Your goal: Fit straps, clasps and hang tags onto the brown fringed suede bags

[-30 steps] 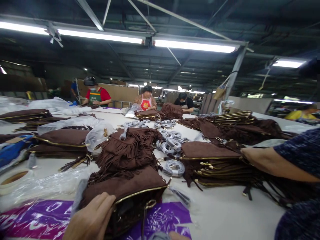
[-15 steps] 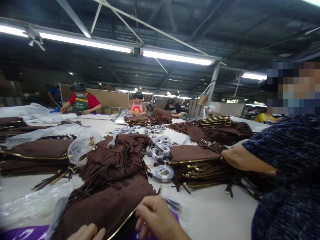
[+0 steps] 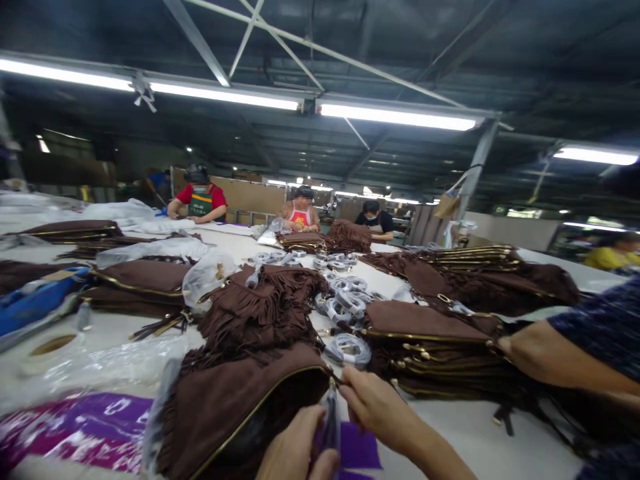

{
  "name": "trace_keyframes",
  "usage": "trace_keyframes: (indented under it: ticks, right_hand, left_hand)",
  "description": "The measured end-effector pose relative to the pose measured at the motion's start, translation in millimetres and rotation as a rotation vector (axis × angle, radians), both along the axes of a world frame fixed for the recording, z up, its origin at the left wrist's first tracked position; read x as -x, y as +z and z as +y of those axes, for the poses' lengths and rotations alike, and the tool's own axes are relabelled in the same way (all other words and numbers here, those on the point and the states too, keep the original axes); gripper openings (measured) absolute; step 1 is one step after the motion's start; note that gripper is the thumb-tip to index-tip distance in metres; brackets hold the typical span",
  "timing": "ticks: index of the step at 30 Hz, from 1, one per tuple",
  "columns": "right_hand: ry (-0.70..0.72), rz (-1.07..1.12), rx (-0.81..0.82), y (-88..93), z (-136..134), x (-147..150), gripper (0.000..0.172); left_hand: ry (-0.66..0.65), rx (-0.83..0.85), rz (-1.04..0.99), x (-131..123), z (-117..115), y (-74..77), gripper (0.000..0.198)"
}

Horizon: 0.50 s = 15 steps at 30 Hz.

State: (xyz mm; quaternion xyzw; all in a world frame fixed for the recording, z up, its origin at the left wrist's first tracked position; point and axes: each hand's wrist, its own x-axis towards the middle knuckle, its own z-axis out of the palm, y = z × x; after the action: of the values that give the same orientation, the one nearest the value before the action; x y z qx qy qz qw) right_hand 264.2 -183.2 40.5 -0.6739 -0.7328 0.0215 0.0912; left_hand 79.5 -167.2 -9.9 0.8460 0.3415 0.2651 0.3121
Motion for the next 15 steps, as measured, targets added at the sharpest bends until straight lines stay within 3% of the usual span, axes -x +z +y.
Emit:
trace_keyframes:
  ticks: [2, 4, 8, 15]
  right_hand:
    - [0.024, 0.147, -0.033, 2.1, -8.5, 2.9, 0.027]
    - [0.056, 0.259, -0.049, -0.2, -9.9, 3.3, 0.027]
    - [0.105, 0.369, -0.048, -0.6, -1.8, 2.6, 0.03]
    - [0.196, 0.123, -0.096, 29.6, 4.8, 9.7, 0.024]
  left_hand:
    - [0.03, 0.154, -0.05, -10.8, 0.9, 17.3, 0.04]
    - [0.063, 0.207, -0.038, -18.4, 1.4, 29.1, 0.046]
    - [0.14, 0.181, -0.043, -25.3, 1.7, 34.3, 0.044]
    - [0.219, 0.121, -0.095, -11.3, 8.9, 41.4, 0.05]
